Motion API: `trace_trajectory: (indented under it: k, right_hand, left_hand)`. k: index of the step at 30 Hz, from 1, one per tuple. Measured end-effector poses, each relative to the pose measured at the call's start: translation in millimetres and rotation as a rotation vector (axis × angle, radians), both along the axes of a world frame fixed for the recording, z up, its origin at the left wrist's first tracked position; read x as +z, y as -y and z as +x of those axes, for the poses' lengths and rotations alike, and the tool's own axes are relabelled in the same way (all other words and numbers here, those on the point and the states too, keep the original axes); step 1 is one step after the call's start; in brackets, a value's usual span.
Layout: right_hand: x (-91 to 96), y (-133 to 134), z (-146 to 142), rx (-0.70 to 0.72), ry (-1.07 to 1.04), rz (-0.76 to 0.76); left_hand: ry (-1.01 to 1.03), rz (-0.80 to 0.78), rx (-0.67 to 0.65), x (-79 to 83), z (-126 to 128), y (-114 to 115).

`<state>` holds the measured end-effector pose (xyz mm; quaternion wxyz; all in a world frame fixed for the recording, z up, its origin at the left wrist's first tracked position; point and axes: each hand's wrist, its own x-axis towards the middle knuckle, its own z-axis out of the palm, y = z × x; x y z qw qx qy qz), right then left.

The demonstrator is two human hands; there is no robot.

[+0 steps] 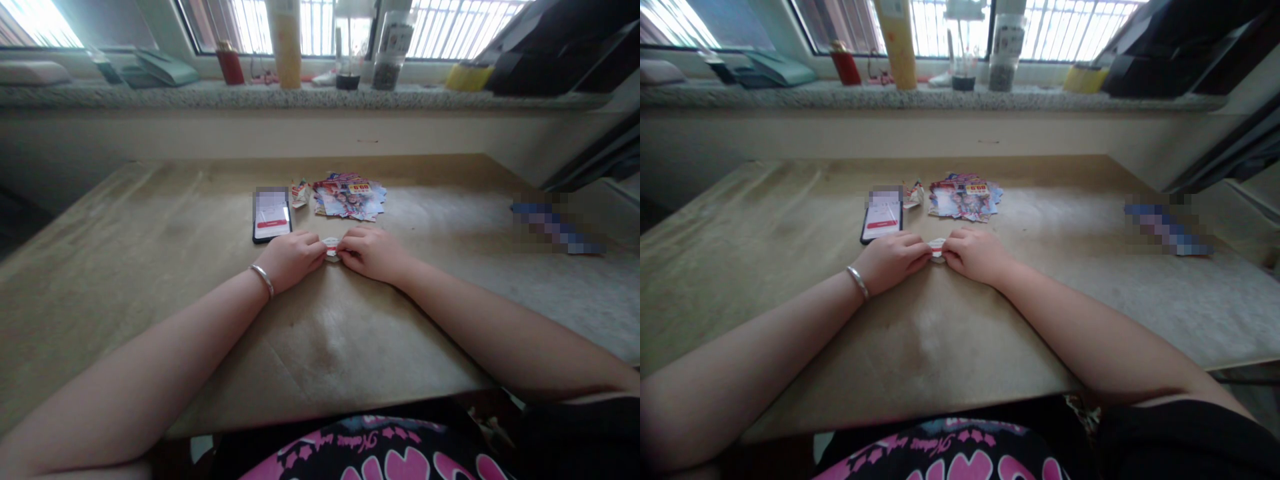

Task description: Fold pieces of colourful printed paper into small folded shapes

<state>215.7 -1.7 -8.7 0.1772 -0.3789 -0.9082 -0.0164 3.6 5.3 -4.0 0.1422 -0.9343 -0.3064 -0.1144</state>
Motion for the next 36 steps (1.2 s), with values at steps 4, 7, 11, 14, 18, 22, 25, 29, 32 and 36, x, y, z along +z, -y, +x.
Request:
trace_trajectory:
  k: [4,7,11,14,18,22,25,29,32,36]
  right_hand:
    - [-0.5,3,-1,-0.015,0.029,0.032]
    - [0.1,4,-3,-0.028,0.095,0.069]
    - [2.6,8,-6,-0.005,0.183,0.129]
    - [3.6,11,-8,-0.001,0.199,0.15]
    - [3.2,11,-10,-0.018,0.154,0.116]
    - [2.0,8,-12,0.021,0.091,0.05]
    - [1.1,4,-12,0.039,0.015,-0.004]
    - [0.3,1,-9,0.037,-0.118,-0.115]
    - [-0.8,0,-5,0.046,-0.189,-0.164]
    - [-2.6,-2,-1,0.078,-0.256,-0.215]
  left_hand:
    - [0.019,-0.004,0.014,-1.3,1,-2]
    - [0.032,-0.003,0.014,-2.1,1,-2]
    - [0.017,0.027,0.003,-1.9,1,-2]
    - [0.004,0.039,-0.013,-1.3,0,-1]
    - [-0.005,0.019,-0.013,-0.9,0,-1]
    - [-0.008,0.017,-0.021,0.0,0,0]
    - [-0.009,0.02,-0.046,1.6,-1,1]
    - [0.005,-0.006,-0.08,3.4,-3,4]
    - [0.001,-0.021,-0.093,3.5,-3,5]
    - [-0.01,-0.014,-0.077,3.6,0,7]
